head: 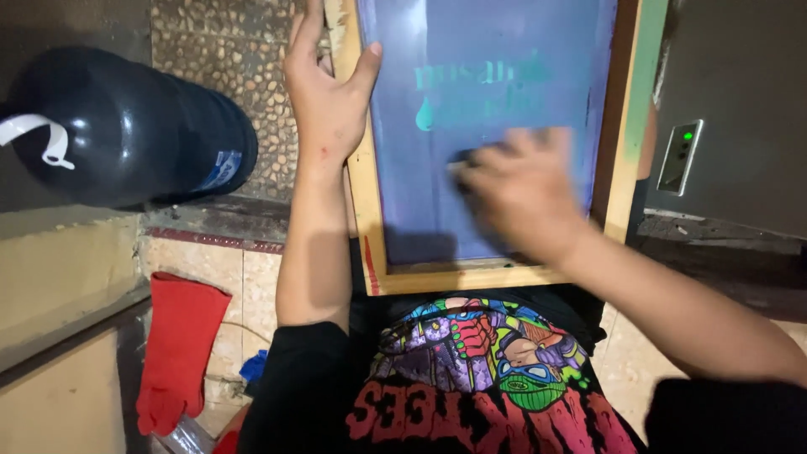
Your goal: A person is scrubbing a screen printing frame with a sponge to clean off ink or emulsion residue.
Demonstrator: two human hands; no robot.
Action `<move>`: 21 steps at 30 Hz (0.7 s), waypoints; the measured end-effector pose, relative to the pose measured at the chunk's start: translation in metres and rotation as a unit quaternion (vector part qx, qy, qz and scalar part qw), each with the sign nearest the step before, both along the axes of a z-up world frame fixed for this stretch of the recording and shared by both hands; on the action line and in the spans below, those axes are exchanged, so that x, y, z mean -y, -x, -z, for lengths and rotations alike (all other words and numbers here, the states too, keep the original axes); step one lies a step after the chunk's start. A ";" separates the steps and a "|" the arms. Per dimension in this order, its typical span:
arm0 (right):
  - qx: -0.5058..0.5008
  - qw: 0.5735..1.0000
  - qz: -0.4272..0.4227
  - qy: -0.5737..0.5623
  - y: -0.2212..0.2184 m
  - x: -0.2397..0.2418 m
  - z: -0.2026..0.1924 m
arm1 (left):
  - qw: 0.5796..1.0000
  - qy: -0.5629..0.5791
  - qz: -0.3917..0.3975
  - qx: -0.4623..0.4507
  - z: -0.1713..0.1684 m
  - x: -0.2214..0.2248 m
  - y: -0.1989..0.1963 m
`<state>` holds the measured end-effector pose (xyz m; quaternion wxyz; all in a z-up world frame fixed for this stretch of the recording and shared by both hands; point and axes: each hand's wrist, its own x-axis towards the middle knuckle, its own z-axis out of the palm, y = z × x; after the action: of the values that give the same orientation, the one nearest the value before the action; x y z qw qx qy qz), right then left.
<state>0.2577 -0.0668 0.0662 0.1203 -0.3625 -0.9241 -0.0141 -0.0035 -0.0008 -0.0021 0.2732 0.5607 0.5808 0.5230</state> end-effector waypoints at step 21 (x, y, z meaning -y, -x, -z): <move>-0.075 0.993 -0.096 0.005 0.042 -0.013 0.032 | 0.999 0.023 0.005 0.027 -0.001 0.006 0.001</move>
<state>0.2161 -0.0536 0.0344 0.1885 -0.2726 -0.9431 0.0291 -0.0047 -0.0067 -0.0007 0.3039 0.5429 0.5823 0.5232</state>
